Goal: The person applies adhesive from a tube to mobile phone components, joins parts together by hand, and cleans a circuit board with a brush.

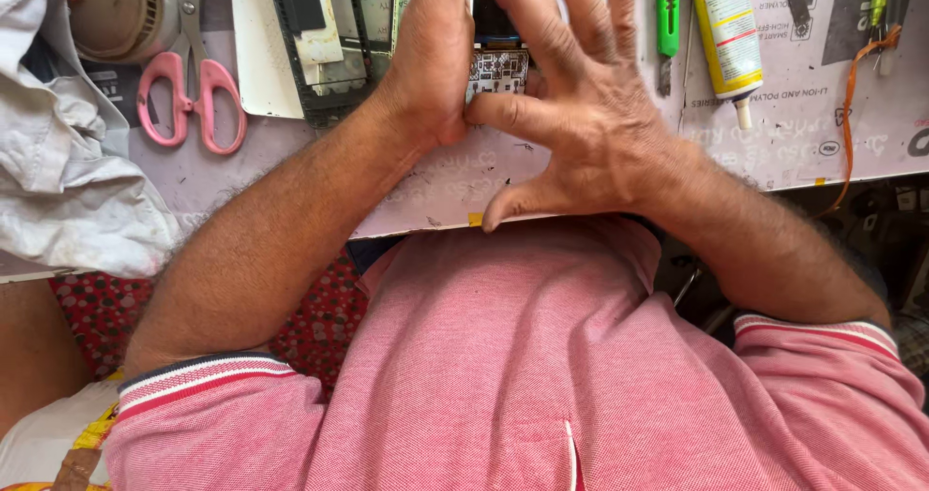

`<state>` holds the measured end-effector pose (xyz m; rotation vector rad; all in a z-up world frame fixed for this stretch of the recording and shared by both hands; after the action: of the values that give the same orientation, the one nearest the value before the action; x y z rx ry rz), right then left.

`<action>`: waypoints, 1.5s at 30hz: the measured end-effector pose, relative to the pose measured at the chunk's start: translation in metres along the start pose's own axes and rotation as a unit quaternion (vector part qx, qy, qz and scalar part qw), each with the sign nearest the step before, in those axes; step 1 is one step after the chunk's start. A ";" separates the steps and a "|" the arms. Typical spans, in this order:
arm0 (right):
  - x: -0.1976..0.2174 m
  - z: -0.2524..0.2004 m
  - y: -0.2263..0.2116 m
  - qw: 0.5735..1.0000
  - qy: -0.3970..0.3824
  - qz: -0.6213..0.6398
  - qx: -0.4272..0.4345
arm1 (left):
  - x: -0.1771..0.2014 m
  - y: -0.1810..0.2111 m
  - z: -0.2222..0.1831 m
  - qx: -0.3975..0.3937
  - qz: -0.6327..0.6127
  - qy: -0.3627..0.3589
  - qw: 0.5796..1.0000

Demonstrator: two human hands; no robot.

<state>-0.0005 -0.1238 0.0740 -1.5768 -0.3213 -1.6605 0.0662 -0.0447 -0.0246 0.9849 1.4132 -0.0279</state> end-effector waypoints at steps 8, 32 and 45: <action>-0.005 -0.003 0.007 0.998 -0.009 0.031 -0.051 | 0.008 -0.009 0.004 -0.002 -0.017 -0.004 1.000; 0.001 0.002 0.004 0.994 -0.027 0.037 -0.097 | 0.003 0.002 0.003 -0.014 -0.014 -0.022 1.000; -0.007 -0.019 0.006 0.996 -0.014 0.029 -0.079 | 0.004 -0.001 0.002 0.053 -0.007 -0.028 0.998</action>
<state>-0.0104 -0.1379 0.0615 -1.7116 -0.1596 -1.6538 0.0678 -0.0444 -0.0286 1.0535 1.3785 -0.1396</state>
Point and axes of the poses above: each hand's wrist, its own z-axis towards the middle knuckle, its own x-axis out of the back of the hand, y = z × x, the point moved 8 cm from there along z, towards the middle knuckle
